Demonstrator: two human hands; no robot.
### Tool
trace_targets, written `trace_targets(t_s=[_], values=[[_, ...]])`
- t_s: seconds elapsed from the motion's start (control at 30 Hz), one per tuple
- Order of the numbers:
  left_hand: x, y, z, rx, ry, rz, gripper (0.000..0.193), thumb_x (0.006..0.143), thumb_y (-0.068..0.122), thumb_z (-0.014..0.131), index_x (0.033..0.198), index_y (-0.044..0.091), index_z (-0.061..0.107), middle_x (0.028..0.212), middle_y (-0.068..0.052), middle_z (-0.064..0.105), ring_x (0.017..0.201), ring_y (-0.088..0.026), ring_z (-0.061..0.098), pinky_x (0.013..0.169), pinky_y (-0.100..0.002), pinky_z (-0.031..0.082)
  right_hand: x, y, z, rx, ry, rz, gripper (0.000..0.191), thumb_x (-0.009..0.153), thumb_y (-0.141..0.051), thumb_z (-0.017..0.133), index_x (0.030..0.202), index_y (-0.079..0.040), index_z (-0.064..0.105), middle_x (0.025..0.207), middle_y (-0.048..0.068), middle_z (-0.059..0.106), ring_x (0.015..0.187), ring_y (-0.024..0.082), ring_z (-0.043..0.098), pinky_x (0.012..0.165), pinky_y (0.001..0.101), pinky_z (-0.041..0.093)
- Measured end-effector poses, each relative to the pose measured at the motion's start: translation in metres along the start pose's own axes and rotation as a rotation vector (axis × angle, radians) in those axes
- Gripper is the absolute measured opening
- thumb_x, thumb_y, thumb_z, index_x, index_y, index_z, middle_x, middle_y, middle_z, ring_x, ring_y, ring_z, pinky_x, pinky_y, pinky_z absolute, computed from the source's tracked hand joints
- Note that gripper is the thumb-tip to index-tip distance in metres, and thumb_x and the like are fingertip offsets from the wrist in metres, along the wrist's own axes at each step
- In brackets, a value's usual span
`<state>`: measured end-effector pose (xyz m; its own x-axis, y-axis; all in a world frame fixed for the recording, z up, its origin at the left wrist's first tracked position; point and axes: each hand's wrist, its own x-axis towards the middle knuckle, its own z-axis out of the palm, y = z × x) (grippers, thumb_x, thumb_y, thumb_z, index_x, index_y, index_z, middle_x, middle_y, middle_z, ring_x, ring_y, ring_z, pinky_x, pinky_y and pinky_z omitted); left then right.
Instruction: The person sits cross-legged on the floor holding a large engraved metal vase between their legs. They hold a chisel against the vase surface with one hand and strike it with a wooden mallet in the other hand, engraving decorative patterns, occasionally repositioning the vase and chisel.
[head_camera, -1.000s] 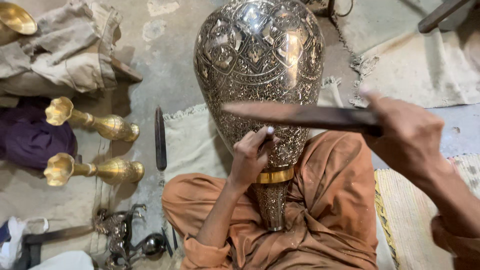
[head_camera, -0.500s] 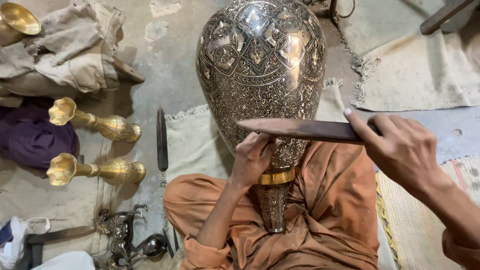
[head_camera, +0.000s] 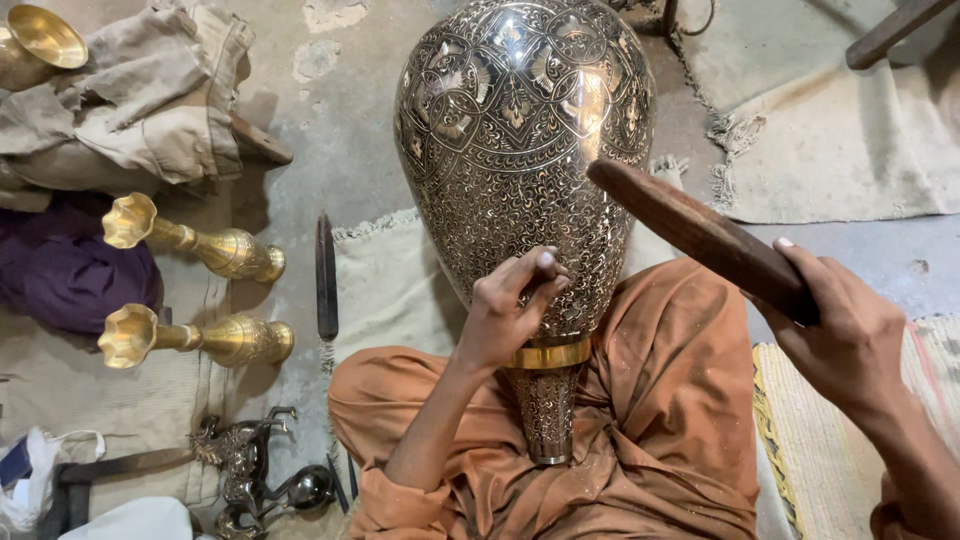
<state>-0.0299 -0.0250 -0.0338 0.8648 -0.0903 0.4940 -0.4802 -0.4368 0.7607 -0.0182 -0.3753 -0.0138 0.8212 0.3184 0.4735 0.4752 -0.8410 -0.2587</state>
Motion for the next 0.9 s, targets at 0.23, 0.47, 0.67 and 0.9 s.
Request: trace_targets(t_s=[0.23,0.47,0.67,0.9], values=[[0.002,-0.027,0.003,0.175,-0.091,0.075,0.042,0.093,0.009,0.074,0.132,0.007,0.062,0.093,-0.008,0.072,0.08,-0.019,0.07,0.071,-0.035,0.06,0.005,0.006,-0.001,-0.226,-0.049,-0.078,0.058,0.095,-0.024,0.083,0.149,-0.021,0.064,0.084,0.005,0.065,0.066,0.024,0.062,0.057,0.0361,0.046],[0.001,-0.037,0.009,0.218,-0.138,0.099,0.031,0.097,0.017,0.073,0.127,0.011,0.067,0.087,-0.004,0.074,0.067,-0.013,0.064,0.06,-0.03,0.058,0.035,-0.002,-0.012,-0.312,0.061,-0.139,0.051,0.095,-0.031,0.079,0.141,-0.017,0.063,0.082,0.008,0.066,0.058,0.022,0.059,0.05,0.0362,0.045],[0.005,-0.032,0.003,0.169,-0.113,0.105,0.031,0.098,0.017,0.072,0.128,0.01,0.066,0.083,-0.006,0.07,0.071,-0.016,0.067,0.064,-0.034,0.058,0.04,-0.023,-0.003,0.007,-0.005,-0.131,0.046,0.1,-0.014,0.082,0.138,-0.019,0.058,0.098,0.01,0.073,0.076,0.019,0.069,0.067,0.0333,0.055],[0.01,-0.023,-0.001,0.179,-0.143,0.055,0.033,0.094,0.015,0.076,0.125,0.009,0.067,0.082,-0.009,0.07,0.069,-0.02,0.067,0.063,-0.037,0.057,0.046,-0.035,0.007,0.474,0.141,-0.002,0.066,0.087,-0.008,0.083,0.144,-0.002,0.051,0.112,0.017,0.07,0.09,0.031,0.067,0.078,0.0392,0.056]])
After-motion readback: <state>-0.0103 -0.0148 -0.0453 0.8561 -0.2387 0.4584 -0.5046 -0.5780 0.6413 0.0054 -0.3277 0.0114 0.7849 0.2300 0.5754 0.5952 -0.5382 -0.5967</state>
